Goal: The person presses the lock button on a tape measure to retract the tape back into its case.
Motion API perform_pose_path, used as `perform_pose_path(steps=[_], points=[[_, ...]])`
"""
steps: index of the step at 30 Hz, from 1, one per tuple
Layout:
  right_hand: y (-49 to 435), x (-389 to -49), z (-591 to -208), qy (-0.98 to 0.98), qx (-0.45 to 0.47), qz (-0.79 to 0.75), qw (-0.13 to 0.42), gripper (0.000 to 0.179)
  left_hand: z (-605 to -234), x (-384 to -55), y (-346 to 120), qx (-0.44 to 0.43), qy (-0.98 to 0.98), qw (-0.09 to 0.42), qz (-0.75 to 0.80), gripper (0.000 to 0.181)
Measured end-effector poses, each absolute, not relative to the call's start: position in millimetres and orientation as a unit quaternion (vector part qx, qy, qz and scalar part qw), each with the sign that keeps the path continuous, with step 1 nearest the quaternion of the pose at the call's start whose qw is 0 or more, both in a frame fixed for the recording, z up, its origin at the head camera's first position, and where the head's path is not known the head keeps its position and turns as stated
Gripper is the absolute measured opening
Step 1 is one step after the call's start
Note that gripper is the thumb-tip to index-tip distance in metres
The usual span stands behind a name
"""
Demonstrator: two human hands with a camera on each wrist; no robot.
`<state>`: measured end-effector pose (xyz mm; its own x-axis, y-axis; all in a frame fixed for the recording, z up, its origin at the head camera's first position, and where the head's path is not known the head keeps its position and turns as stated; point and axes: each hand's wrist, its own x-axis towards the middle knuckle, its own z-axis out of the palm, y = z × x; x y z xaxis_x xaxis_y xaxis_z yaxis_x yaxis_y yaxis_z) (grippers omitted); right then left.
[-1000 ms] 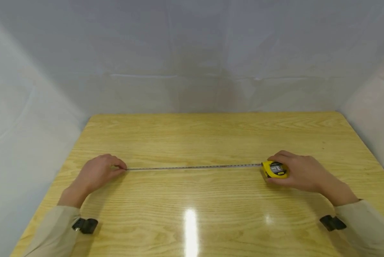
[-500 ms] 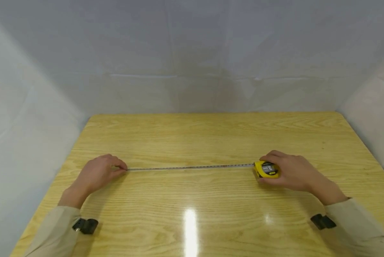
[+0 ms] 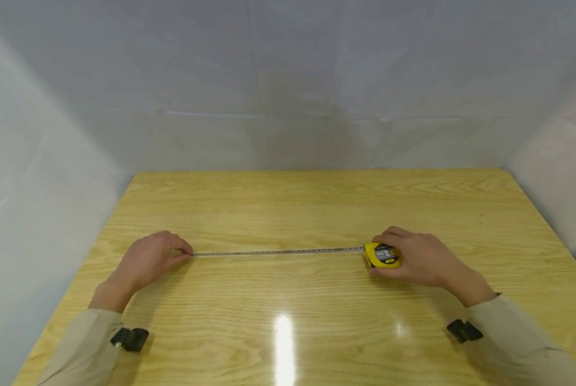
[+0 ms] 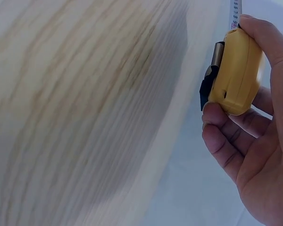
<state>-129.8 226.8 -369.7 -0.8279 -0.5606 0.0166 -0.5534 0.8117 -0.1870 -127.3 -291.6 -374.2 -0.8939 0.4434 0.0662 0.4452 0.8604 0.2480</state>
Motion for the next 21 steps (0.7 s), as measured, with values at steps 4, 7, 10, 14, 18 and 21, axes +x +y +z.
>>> perform_pose_path(steps=[4, 7, 10, 14, 18, 21], points=[[219.0, -130.2, -370.7, 0.952, -0.291, -0.097, 0.016, 0.066, -373.6, -130.3, -289.1, -0.245, -0.961, 0.014, -0.126, 0.008], [214.0, -130.6, -370.0, 0.952, -0.288, -0.101, 0.019, 0.067, -372.3, -132.9, -286.5, -0.252, -0.959, 0.019, -0.125, 0.008], [209.6, -131.3, -369.1, 0.952, -0.288, -0.102, 0.021, 0.067, -371.5, -133.6, -284.6, -0.252, -0.959, 0.016, -0.124, 0.007], [203.6, -132.4, -368.8, 0.951, -0.292, -0.1, 0.02, 0.067, -371.4, -133.0, -282.8, -0.252, -0.96, 0.012, -0.124, 0.007], [196.3, -133.4, -369.2, 0.949, -0.297, -0.104, 0.017, 0.068, -371.3, -131.9, -280.9, -0.255, -0.959, 0.017, -0.124, 0.007], [192.0, -134.0, -370.1, 0.948, -0.299, -0.106, 0.017, 0.069, -371.0, -132.0, -278.4, -0.262, -0.956, 0.025, -0.128, 0.008]])
